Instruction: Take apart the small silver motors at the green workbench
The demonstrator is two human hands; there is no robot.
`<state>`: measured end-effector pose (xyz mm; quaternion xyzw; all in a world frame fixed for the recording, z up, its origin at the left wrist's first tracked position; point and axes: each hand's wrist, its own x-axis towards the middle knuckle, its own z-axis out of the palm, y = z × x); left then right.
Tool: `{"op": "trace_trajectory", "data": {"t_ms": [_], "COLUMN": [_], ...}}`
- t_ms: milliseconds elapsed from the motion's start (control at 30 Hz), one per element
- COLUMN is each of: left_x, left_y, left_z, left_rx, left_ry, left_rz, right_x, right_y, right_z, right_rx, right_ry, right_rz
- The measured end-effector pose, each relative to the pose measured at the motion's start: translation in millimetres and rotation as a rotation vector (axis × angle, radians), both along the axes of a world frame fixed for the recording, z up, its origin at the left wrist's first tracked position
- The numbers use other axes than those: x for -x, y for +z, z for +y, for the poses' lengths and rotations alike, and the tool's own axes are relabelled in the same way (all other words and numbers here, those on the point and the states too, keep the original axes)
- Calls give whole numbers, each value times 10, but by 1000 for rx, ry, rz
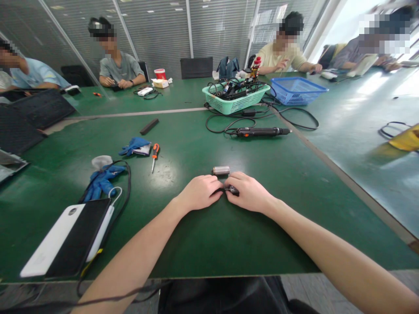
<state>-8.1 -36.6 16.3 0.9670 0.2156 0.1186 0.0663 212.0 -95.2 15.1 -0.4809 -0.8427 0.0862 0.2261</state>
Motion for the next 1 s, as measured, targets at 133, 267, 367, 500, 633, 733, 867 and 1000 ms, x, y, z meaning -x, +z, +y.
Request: {"op": "trace_trajectory", "data": {"t_ms": [133, 267, 367, 500, 633, 733, 867, 1000], "left_x": [-1, -3, -5, -2, 1, 1, 0, -3], "left_y": [4, 5, 6, -1, -8, -8, -4, 3], "left_z": [6, 7, 5, 5, 7, 9, 8, 8], "left_rx": [0, -7, -10, -8, -8, -3, -4, -5], "left_ry": [-6, 0, -4, -1, 2, -6, -3, -2], "left_rz": [11, 17, 18, 12, 6, 3, 0, 0], "right_x": [-3, -5, -7, -12, -10, -6, -5, -10], "right_y": [-11, -21, -23, -35, -45, -42, -37, -35], "right_z": [3, 4, 2, 6, 8, 3, 0, 3], "right_rx": [-5, -10, -8, -15, -16, -14, -12, -12], "right_ry": [5, 8, 13, 14, 14, 15, 17, 15], "right_rz": [3, 11, 12, 12, 15, 16, 16, 9]}}
